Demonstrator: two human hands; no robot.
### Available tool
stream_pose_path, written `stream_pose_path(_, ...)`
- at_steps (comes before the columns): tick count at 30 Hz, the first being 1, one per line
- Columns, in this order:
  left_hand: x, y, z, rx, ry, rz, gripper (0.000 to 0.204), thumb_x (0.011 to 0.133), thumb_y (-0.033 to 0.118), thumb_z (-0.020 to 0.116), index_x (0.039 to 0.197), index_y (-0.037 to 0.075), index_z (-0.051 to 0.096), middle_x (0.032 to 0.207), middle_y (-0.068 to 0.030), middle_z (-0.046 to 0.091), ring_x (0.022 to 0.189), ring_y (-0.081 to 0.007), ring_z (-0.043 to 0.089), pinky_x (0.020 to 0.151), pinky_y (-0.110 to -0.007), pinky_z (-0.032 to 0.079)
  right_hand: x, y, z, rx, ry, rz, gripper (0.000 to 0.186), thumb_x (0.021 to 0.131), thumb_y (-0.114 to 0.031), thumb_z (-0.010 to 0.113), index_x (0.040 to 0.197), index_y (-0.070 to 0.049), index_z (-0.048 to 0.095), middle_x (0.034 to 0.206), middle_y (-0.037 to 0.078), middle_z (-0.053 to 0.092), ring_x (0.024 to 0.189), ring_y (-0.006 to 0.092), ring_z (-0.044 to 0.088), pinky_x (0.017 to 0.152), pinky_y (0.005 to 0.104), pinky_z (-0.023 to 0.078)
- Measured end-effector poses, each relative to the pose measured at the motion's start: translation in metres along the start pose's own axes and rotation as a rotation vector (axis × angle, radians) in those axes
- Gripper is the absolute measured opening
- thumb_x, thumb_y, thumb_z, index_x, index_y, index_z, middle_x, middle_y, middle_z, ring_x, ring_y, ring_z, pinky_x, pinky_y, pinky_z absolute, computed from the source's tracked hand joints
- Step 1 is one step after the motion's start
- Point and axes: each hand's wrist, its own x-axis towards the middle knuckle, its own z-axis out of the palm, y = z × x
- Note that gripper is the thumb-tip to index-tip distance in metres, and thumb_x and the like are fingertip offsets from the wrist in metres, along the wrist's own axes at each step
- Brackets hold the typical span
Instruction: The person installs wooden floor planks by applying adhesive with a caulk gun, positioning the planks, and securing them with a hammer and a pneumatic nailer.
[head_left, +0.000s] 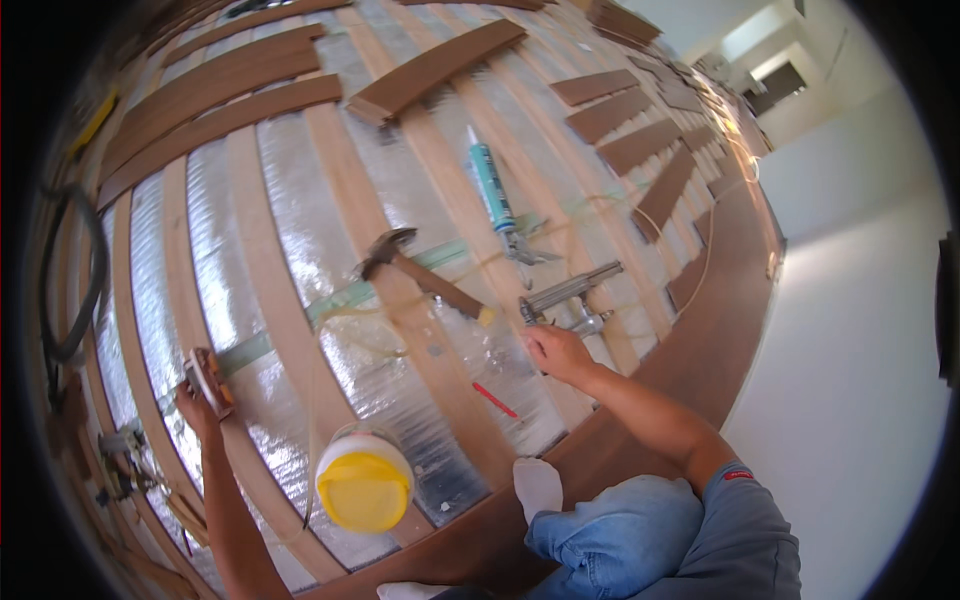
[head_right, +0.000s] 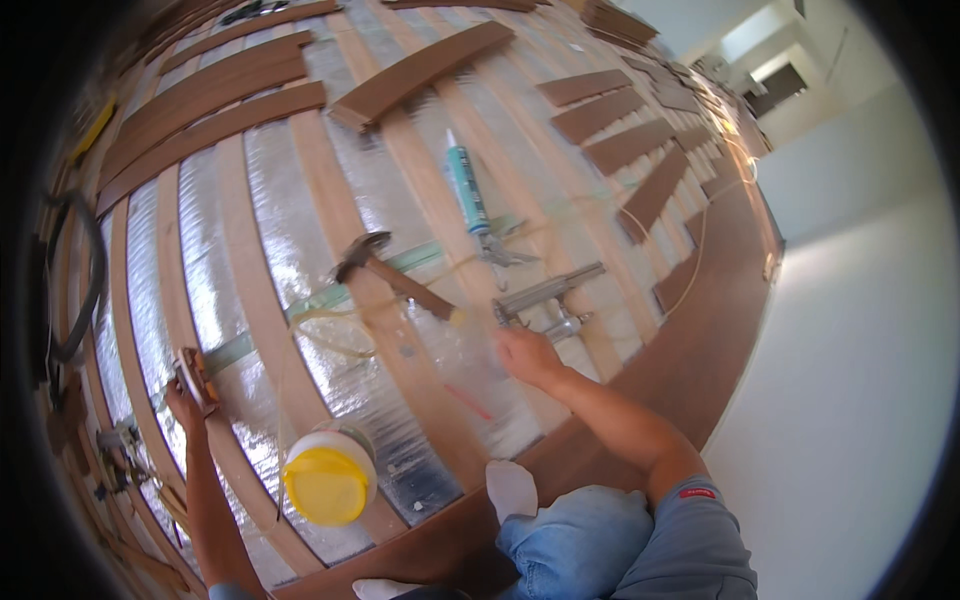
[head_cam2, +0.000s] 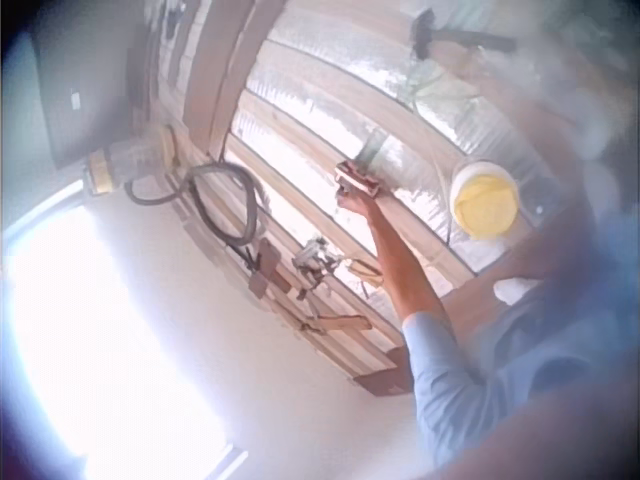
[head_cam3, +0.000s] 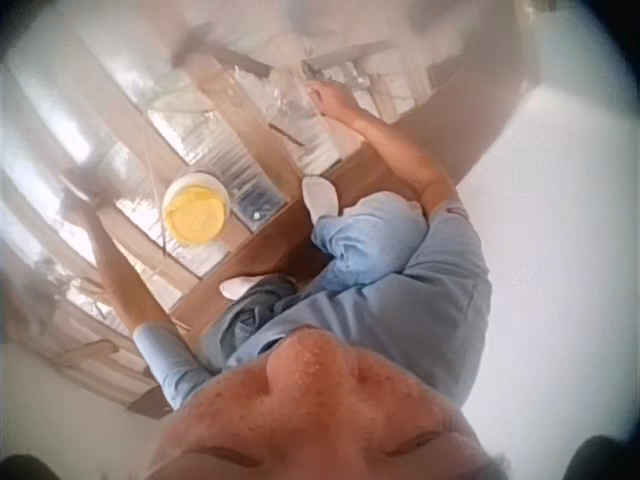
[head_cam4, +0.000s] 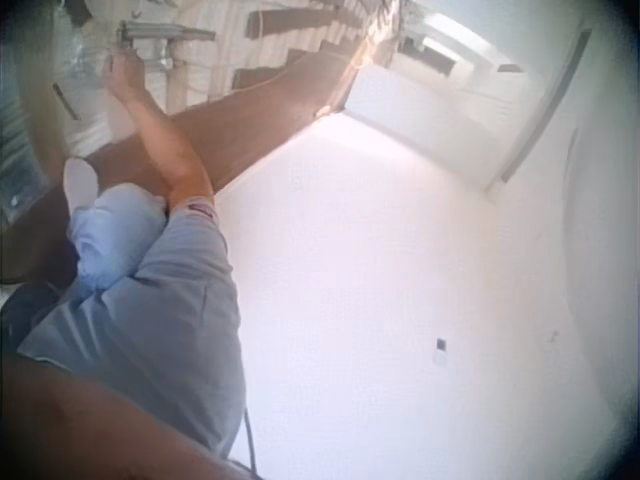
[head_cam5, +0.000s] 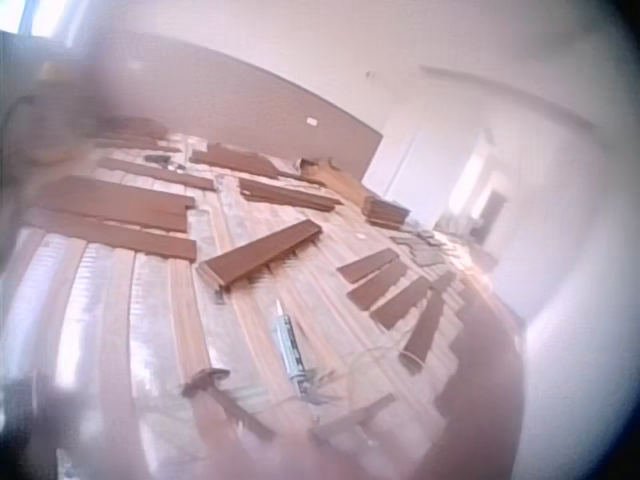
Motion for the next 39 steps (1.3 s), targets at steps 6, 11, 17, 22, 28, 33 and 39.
stream_pose_path(6,-0.07,0.01,0.039,-0.427,-0.1,-0.27,0.06,0.108,0.047,0.04,0.14,-0.002,0.052,0.128,-0.0207,0.059,0.115,-0.0333,0.061,0.089,-0.041,0.054,-0.06,0.113,-0.017,-0.438,0.016,0.184,0.063,0.083,-0.01,0.069,0.143,-0.002,0.052,0.122,0.022,0.065,0.115,0.0378,0.062,0.099,0.0465,0.05)
stream_pose_path(11,-0.06,0.032,0.014,0.253,0.036,0.138,0.063,0.112,0.049,0.032,0.135,-0.003,0.059,0.131,-0.0234,0.061,0.123,-0.0393,0.056,0.106,-0.048,0.043,-0.046,0.11,-0.015,-0.335,-0.396,0.085,0.092,0.082,-0.008,0.068,0.161,0.002,0.021,0.122,0.024,0.064,0.117,0.0395,0.059,0.104,0.0463,0.046)
stream_pose_path(17,-0.052,0.04,0.016,0.398,-0.055,0.246,0.053,0.112,0.038,0.034,0.121,-0.006,0.063,0.117,-0.0283,0.062,0.107,-0.0448,0.057,0.095,-0.055,0.042,-0.036,0.123,-0.028,-0.384,-0.452,0.008,0.095,0.083,-0.01,0.068,0.161,0.004,0.015,0.102,0.021,0.07,0.106,0.038,0.065,0.094,0.0452,0.051)
stream_pose_path(22,-0.033,0.042,0.005,0.352,0.29,0.371,0.053,0.111,0.041,0.035,0.113,-0.005,0.062,0.112,-0.0263,0.059,0.102,-0.0434,0.057,0.092,-0.051,0.043,-0.025,0.092,-0.047,-0.258,-0.438,-0.068,0.092,0.088,-0.02,0.067,0.159,0.008,0.016,0.101,0.027,0.069,0.097,0.043,0.067,0.091,0.0482,0.053)
stream_pose_path(28,-0.033,0.064,0.004,0.305,-0.057,0.126,0.042,0.109,0.031,0.037,0.104,-0.003,0.061,0.103,-0.0188,0.056,0.095,-0.0374,0.056,0.087,-0.048,0.043,-0.031,0.055,-0.055,-0.208,-0.252,-0.023,0.09,0.09,-0.026,0.064,0.158,0.009,0.017,0.101,0.029,0.07,0.088,0.0449,0.07,0.079,0.0504,0.057)
stream_pose_path(33,-0.002,0.068,-0.024,0.521,-0.034,0.174,0.037,0.104,0.025,0.046,0.095,-0.005,0.067,0.094,-0.0228,0.066,0.086,-0.0407,0.064,0.08,-0.052,0.048,-0.02,-0.018,-0.088,0.016,-0.215,0.26,0.081,0.091,-0.028,0.064,0.153,0.009,0.026,0.094,0.029,0.071,0.085,0.0458,0.07,0.074,0.0513,0.057)
stream_pose_path(39,-0.011,0.108,0.001,0.561,0.014,-0.09,0.038,0.1,0.03,0.052,0.101,-0.005,0.068,0.089,-0.0224,0.068,0.08,-0.0384,0.067,0.074,-0.049,0.053,-0.054,-0.005,-0.068,0.218,0.051,0.372,0.056,0.093,-0.027,0.067,0.132,0.007,0.047,0.086,0.026,0.071,0.075,0.0394,0.072,0.066,0.0489,0.056)
